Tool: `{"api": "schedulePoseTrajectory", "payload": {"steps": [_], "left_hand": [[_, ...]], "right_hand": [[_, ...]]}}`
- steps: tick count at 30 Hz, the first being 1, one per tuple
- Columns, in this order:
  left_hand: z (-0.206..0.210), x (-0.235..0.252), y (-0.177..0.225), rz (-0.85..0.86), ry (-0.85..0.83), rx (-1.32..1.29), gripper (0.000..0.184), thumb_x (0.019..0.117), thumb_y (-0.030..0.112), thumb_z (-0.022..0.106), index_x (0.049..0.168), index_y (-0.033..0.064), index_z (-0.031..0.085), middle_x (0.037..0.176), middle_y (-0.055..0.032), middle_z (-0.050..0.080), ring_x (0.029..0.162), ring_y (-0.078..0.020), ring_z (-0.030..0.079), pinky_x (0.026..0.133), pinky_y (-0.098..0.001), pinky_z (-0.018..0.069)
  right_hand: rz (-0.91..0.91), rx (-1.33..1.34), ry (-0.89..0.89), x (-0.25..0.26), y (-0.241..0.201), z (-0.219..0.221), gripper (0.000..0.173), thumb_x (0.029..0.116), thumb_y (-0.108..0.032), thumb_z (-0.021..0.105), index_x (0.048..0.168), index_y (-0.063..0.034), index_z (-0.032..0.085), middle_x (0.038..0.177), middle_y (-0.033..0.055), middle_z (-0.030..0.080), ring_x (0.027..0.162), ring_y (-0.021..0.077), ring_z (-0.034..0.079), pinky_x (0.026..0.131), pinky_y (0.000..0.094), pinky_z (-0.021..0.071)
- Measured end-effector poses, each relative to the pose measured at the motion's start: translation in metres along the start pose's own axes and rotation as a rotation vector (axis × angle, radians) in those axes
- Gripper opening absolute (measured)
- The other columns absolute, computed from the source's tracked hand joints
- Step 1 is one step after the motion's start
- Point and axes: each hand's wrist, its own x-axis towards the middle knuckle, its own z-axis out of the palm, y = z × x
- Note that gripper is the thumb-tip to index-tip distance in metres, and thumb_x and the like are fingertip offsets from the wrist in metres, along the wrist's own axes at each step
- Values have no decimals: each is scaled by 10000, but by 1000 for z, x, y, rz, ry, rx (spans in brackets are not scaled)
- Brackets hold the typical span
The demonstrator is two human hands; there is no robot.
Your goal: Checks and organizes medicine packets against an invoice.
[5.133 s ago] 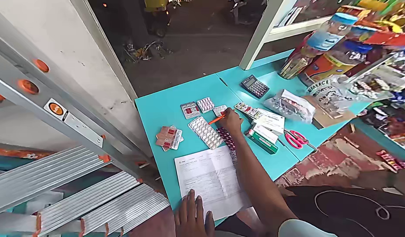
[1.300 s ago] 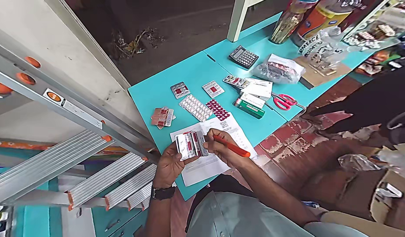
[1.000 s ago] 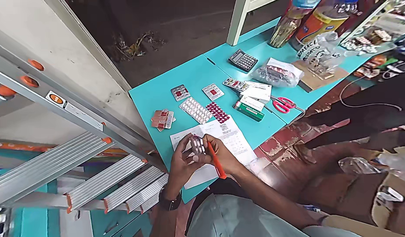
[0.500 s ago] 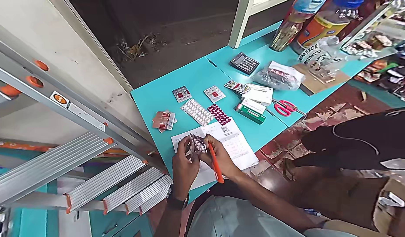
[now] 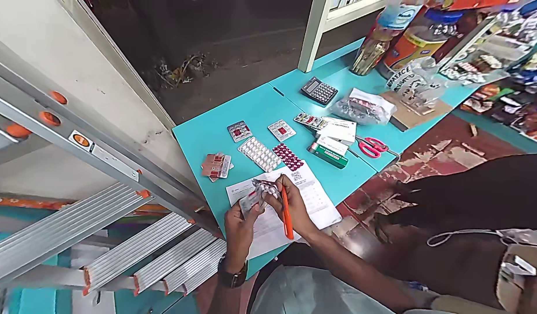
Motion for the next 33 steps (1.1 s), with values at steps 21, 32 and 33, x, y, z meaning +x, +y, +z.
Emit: {"api": "schedulePoseTrajectory", "payload": {"steps": [21, 32, 33], "left_hand": [[-45, -29, -3, -322, 48, -637, 475, 910, -93, 497, 1365, 33, 440, 1144, -194, 696, 889, -285, 748, 667, -423, 644], [-58, -18, -11, -236, 168, -308, 453, 935, -81, 551, 1373, -15, 455, 1163, -172, 668, 965, -255, 715, 781, -406, 635], [-56, -11, -11, -220, 147, -279, 452, 942, -70, 549, 1382, -23, 456, 1181, -178, 669, 987, -262, 713, 784, -412, 633]], "right_hand": [[327, -423, 71, 245, 74, -65, 404, 846, -86, 784, 1129, 44, 526, 949, 240, 644, 793, 343, 683, 696, 528, 590], [344, -1106, -223, 153, 42, -5, 594, 849, -494, 775, 1143, -5, 612, 957, 228, 686, 929, 424, 685, 758, 626, 537], [376, -1179, -248, 150, 43, 4, 617, 834, -480, 785, 1179, -4, 599, 1024, 233, 688, 1011, 425, 674, 815, 616, 526]]}}
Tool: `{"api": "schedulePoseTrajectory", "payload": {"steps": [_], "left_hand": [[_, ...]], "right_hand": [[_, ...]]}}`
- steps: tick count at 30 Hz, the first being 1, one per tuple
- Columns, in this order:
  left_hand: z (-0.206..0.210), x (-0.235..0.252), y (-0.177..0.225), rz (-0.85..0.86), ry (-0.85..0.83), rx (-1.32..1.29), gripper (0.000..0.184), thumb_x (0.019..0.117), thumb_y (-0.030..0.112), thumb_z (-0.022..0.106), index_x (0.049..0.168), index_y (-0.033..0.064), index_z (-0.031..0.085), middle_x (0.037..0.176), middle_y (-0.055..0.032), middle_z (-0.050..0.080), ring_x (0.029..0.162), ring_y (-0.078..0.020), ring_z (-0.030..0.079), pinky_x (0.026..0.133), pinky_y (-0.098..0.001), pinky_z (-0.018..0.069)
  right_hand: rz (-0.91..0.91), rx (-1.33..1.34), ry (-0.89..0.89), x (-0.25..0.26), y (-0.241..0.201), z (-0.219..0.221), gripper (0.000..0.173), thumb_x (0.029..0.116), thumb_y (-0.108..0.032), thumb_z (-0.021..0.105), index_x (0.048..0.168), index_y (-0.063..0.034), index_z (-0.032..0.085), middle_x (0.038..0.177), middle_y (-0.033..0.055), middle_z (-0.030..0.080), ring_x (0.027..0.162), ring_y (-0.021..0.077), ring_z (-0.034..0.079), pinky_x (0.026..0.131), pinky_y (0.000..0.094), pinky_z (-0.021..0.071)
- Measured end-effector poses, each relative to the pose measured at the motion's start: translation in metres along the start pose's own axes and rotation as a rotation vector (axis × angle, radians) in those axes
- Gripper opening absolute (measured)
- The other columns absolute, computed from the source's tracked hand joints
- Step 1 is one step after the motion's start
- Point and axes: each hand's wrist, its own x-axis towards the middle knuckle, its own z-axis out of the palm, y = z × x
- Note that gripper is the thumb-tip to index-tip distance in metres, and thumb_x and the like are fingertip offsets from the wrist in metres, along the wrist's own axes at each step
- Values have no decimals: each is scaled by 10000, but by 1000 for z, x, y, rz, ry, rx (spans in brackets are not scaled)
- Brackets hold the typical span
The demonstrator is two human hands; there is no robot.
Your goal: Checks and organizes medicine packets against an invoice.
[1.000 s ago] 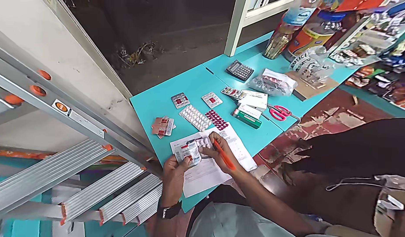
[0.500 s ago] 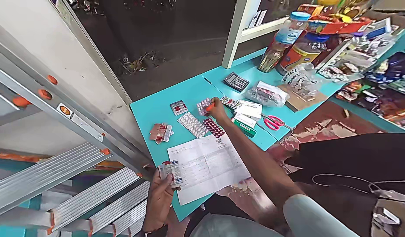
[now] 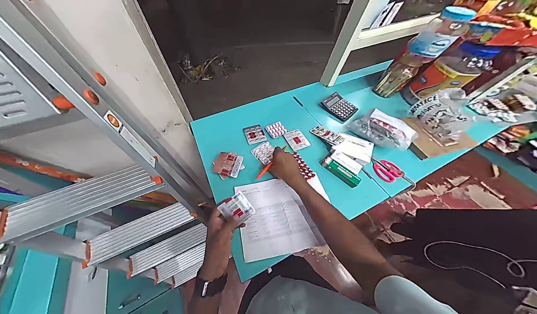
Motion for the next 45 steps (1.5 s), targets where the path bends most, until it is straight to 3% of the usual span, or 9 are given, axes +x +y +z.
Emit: {"api": "schedulePoseTrajectory", "payload": {"steps": [4, 7, 17, 21, 27, 29, 32, 39, 45], "left_hand": [[7, 25, -3, 44, -22, 23, 429, 955, -68, 539, 1377, -38, 467, 1185, -183, 674, 999, -266, 712, 775, -416, 631], [6, 43, 1, 80, 35, 8, 412, 963, -72, 535, 1367, -29, 465, 1158, -165, 676, 971, -239, 712, 773, -403, 627], [-14, 72, 34, 174, 141, 30, 400, 976, -77, 520, 1368, -40, 446, 1164, -168, 663, 932, -229, 716, 747, -373, 628], [-25, 78, 36, 173, 172, 1, 365, 990, -66, 502, 1352, -39, 470, 1147, -167, 676, 932, -233, 718, 755, -382, 630], [-29, 136, 61, 182, 160, 47, 498, 991, -60, 505, 1467, -8, 368, 1258, -188, 622, 1014, -255, 700, 801, -411, 623], [-25, 181, 64, 204, 164, 167, 523, 979, -70, 527, 1474, -31, 361, 1325, -215, 585, 1120, -251, 663, 919, -408, 590], [-13, 238, 56, 172, 216, 397, 556, 936, -75, 581, 1460, -75, 395, 1392, -273, 543, 1239, -300, 600, 1036, -437, 519], [-6, 251, 35, 276, 274, 369, 526, 980, -43, 525, 1484, -48, 377, 1364, -268, 572, 1239, -290, 609, 1050, -433, 511], [10, 251, 11, 394, 281, 147, 433, 988, -36, 501, 1420, -19, 478, 1285, -203, 624, 1164, -242, 635, 1008, -425, 532]], "right_hand": [[66, -42, -14, 7, -13, -1, 618, 792, -327, 823, 1250, 5, 574, 1206, 269, 628, 1142, 456, 616, 861, 613, 519], [109, -49, -104, 23, -10, -8, 815, 672, -400, 899, 1302, -16, 553, 1256, 260, 616, 1169, 443, 610, 867, 625, 520], [14, 177, -110, 40, 5, -12, 736, 619, -297, 949, 1215, -29, 611, 1135, 229, 672, 1067, 401, 657, 875, 613, 524], [-31, 361, -29, 40, 9, -16, 615, 665, -201, 929, 1149, 11, 613, 1068, 227, 674, 992, 366, 666, 876, 568, 529], [-95, 827, -50, 77, -36, -26, 449, 746, 3, 852, 1061, -9, 531, 801, 109, 590, 620, 171, 567, 548, 335, 497], [-135, 613, -79, 101, -59, -19, 500, 715, -46, 892, 1101, 51, 590, 910, 228, 643, 778, 330, 632, 678, 509, 531], [-148, 347, -135, 121, -82, -7, 558, 712, -208, 914, 1146, 8, 638, 1036, 258, 674, 979, 426, 658, 819, 638, 521], [-331, 709, -276, 104, -68, -12, 335, 780, -34, 838, 956, -16, 553, 836, 98, 611, 739, 166, 599, 690, 359, 522], [-280, 598, -165, 77, -51, 34, 393, 780, -135, 855, 1027, -2, 579, 897, 114, 622, 805, 191, 613, 754, 384, 529]]}}
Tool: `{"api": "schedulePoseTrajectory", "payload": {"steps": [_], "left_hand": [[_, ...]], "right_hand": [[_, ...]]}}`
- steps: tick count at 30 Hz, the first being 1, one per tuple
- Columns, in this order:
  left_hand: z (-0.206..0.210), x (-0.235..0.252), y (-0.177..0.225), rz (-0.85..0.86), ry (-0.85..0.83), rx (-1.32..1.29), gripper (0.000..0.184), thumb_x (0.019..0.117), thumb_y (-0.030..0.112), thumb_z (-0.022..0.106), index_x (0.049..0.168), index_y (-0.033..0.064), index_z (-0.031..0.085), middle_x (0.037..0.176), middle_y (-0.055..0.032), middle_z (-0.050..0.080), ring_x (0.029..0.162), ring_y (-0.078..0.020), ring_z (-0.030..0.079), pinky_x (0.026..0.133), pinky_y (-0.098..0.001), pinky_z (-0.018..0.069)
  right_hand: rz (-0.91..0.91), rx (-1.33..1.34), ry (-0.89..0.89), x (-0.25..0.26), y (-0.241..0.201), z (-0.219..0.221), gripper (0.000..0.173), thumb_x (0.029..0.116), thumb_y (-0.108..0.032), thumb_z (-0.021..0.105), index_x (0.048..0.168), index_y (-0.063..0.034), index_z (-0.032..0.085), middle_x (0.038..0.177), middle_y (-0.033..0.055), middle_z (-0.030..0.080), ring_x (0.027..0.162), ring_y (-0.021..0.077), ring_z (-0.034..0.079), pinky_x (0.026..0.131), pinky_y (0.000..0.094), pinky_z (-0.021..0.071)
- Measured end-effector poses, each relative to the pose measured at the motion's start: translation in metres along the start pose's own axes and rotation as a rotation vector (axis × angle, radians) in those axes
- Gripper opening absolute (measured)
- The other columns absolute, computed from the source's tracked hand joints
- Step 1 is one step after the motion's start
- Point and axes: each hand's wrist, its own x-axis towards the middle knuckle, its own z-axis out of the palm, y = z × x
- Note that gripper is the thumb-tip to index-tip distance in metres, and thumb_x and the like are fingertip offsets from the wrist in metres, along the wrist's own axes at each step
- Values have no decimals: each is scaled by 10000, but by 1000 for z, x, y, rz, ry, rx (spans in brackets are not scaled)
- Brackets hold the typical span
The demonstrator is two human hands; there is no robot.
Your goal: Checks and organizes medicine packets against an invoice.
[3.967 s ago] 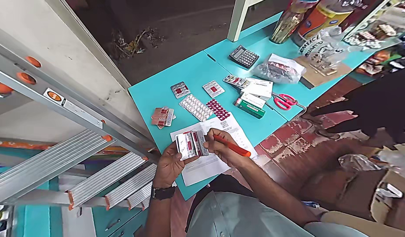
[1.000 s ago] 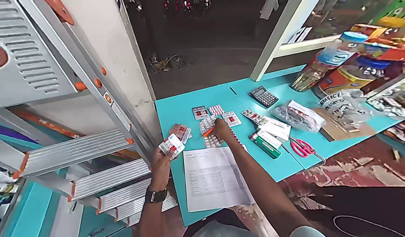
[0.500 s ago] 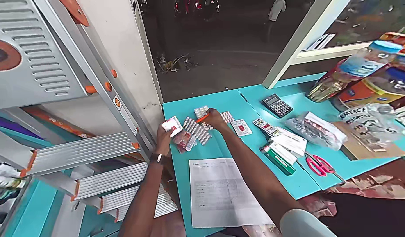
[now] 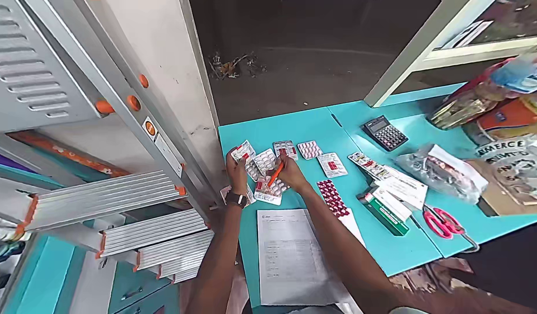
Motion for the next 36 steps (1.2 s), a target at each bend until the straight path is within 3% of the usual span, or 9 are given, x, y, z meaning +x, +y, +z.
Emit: {"api": "schedulePoseTrajectory", "payload": {"steps": [5, 8, 11, 14, 16, 18, 27, 32, 36], "left_hand": [[25, -3, -1, -34, 42, -53, 374, 1007, -15, 511, 1381, -15, 507, 1249, -199, 638, 1125, -243, 651, 975, -433, 547], [27, -8, 11, -46, 41, -80, 351, 1000, 14, 553, 1348, -28, 531, 1224, -186, 647, 1124, -226, 644, 993, -421, 533], [6, -8, 40, -76, 99, -38, 309, 1021, 49, 554, 1323, -16, 541, 1196, -160, 647, 1076, -205, 648, 940, -404, 551], [-13, -26, 57, -63, 121, 21, 333, 1036, 37, 504, 1359, -40, 482, 1224, -185, 613, 1077, -206, 642, 916, -380, 559], [-15, -48, 43, -7, 95, 77, 351, 1031, 35, 494, 1360, -85, 466, 1205, -204, 623, 1065, -194, 667, 924, -357, 581], [-18, -64, 20, 19, 66, 152, 371, 1035, 60, 502, 1375, -89, 479, 1236, -223, 625, 1099, -213, 665, 957, -377, 571], [-14, -70, 8, 173, 49, 630, 421, 1023, 186, 509, 1386, -23, 550, 1126, -211, 717, 1068, -338, 694, 950, -548, 528], [-14, -70, 10, 127, 65, 575, 426, 1036, 190, 508, 1406, -19, 529, 1135, -218, 709, 1070, -333, 693, 945, -536, 535], [-12, -72, 12, 112, 65, 501, 409, 1034, 158, 514, 1401, -22, 527, 1145, -213, 703, 1049, -302, 698, 927, -510, 551]], "right_hand": [[40, -52, -66, -17, 7, -30, 366, 783, -133, 843, 1010, -16, 580, 895, 90, 604, 799, 165, 595, 740, 364, 517], [10, 161, -31, -25, 7, -40, 325, 795, -45, 814, 933, -41, 520, 831, 37, 558, 733, 102, 565, 678, 281, 503], [-1, 354, -40, -14, -6, -35, 287, 850, -3, 777, 1049, -11, 569, 904, 75, 663, 812, 131, 666, 758, 317, 584], [42, -129, -92, 5, -24, -17, 326, 843, -114, 790, 1084, 22, 618, 924, 177, 653, 837, 284, 638, 761, 484, 526], [219, -443, -108, 7, -45, -3, 469, 820, -266, 806, 1172, -13, 627, 1109, 242, 668, 1050, 414, 654, 854, 619, 518], [316, -524, -103, 2, -57, 9, 627, 763, -323, 848, 1241, -4, 597, 1248, 266, 613, 1168, 444, 606, 916, 630, 505], [259, -246, -78, 1, -37, 10, 507, 707, -186, 882, 1111, -3, 637, 1032, 192, 670, 961, 329, 653, 841, 550, 523], [201, 85, -55, -7, -29, 10, 458, 667, -8, 879, 983, -10, 547, 878, 98, 583, 760, 174, 573, 693, 359, 513], [127, 131, 91, -6, -23, 7, 344, 729, -21, 821, 971, -4, 576, 846, 104, 605, 739, 188, 601, 687, 386, 528]]}}
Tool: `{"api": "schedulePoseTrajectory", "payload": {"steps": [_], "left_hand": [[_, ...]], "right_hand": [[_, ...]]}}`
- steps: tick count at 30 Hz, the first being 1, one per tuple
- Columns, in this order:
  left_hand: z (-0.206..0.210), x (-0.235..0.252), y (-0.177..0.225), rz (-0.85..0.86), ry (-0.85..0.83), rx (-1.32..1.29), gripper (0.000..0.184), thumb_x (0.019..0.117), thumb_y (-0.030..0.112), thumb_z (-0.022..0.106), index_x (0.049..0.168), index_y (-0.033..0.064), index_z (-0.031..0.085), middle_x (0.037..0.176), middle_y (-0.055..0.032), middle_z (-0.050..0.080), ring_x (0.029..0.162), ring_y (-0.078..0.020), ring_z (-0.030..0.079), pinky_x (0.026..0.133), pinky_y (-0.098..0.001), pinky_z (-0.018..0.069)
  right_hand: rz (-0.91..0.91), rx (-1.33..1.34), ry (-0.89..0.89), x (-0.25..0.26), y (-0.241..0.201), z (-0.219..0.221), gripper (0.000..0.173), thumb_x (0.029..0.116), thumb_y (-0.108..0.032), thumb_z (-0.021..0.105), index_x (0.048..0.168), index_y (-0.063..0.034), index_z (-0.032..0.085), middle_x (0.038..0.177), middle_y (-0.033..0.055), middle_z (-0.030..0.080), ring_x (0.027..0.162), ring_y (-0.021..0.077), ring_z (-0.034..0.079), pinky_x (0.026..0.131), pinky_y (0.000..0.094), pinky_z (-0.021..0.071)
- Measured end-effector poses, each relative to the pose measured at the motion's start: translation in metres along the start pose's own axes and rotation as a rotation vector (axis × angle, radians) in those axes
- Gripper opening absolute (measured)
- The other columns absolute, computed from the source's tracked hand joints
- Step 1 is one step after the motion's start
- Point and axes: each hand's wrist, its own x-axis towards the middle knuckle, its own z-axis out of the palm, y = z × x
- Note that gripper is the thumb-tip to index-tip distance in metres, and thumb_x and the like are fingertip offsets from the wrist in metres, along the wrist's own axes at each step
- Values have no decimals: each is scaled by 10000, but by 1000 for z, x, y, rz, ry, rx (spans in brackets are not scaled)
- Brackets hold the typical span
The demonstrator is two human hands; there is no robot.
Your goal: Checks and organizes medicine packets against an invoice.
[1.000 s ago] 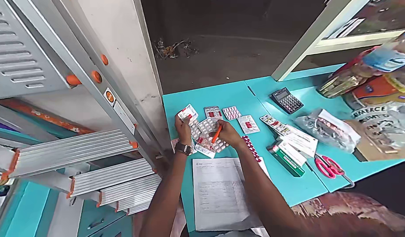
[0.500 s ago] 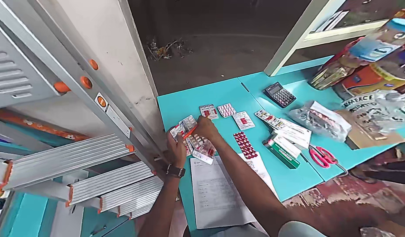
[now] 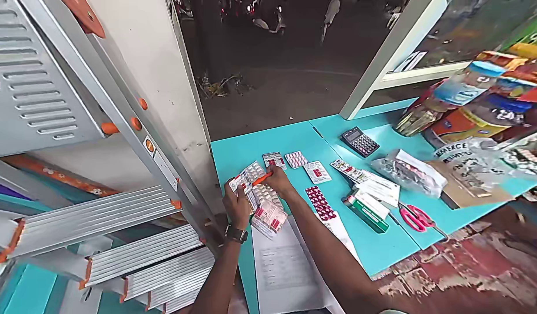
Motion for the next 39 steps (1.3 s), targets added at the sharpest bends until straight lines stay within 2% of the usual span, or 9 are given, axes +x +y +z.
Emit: {"api": "schedulePoseTrajectory", "payload": {"steps": [5, 10, 16, 22, 25, 28, 32, 35, 39], "left_hand": [[0, -10, 3, -60, -49, -134, 385, 1025, 108, 518, 1382, -37, 534, 1145, -214, 697, 1029, -267, 706, 917, -470, 571], [-9, 13, 24, -201, 79, -513, 382, 1050, 39, 469, 1411, -81, 430, 1285, -239, 579, 1134, -223, 626, 990, -365, 531], [-11, 78, 8, -186, -60, -269, 481, 1031, 52, 494, 1485, -66, 389, 1482, -279, 467, 1361, -323, 495, 1128, -461, 425], [17, 100, -6, -128, -149, 249, 513, 1041, 255, 534, 1516, 86, 440, 1391, -271, 567, 1300, -466, 521, 1040, -683, 405], [21, 96, 3, -94, -163, 473, 603, 1005, 303, 577, 1535, 62, 424, 1503, -311, 421, 1379, -537, 380, 1054, -739, 324], [26, 98, 4, -90, -131, 509, 668, 971, 329, 616, 1561, 96, 404, 1527, -282, 409, 1381, -509, 384, 1055, -709, 327], [-3, 70, 5, 121, -101, 240, 563, 1015, 327, 561, 1501, 61, 468, 1498, -248, 457, 1325, -406, 470, 1052, -568, 403], [-48, -1, 19, 384, -421, 192, 426, 1047, 276, 539, 1374, 4, 562, 1429, -209, 549, 1296, -324, 559, 1051, -494, 487], [-60, -75, 5, 738, -661, 614, 587, 939, 632, 569, 1417, 295, 619, 1628, -82, 391, 1532, -392, 257, 1201, -658, 203]], "right_hand": [[-235, 318, 306, 24, -26, -25, 274, 877, -7, 741, 939, -42, 476, 746, 63, 515, 609, 145, 512, 565, 321, 462], [-191, 267, 27, 66, -40, 5, 169, 932, -17, 652, 1042, -7, 525, 798, 98, 566, 639, 165, 529, 587, 343, 467], [-146, -50, -51, 85, -15, 51, 252, 828, -36, 761, 981, 6, 566, 834, 153, 594, 760, 259, 587, 704, 457, 498], [-277, 63, 79, 69, -5, 35, 314, 975, -286, 701, 941, -6, 562, 825, 125, 605, 707, 212, 556, 653, 412, 474], [-372, 321, 99, 32, -10, 8, 244, 1010, -218, 641, 887, -55, 507, 839, 33, 610, 746, 77, 572, 686, 275, 494], [-351, 521, 40, -30, -8, -37, 259, 1104, -261, 424, 1090, -37, 552, 1091, 126, 741, 1036, 217, 722, 887, 400, 595], [-314, 611, 99, -129, 33, -76, 486, 1078, -571, 286, 975, -195, 577, 868, -5, 752, 799, 154, 740, 748, 346, 619], [-304, 707, 155, -183, 75, -82, 534, 1049, -628, 306, 918, -207, 608, 713, 17, 727, 632, 166, 724, 629, 324, 614], [-340, 639, 192, -231, 114, -71, 593, 1043, -645, 293, 1039, -171, 650, 804, 54, 760, 717, 172, 740, 698, 312, 607]]}}
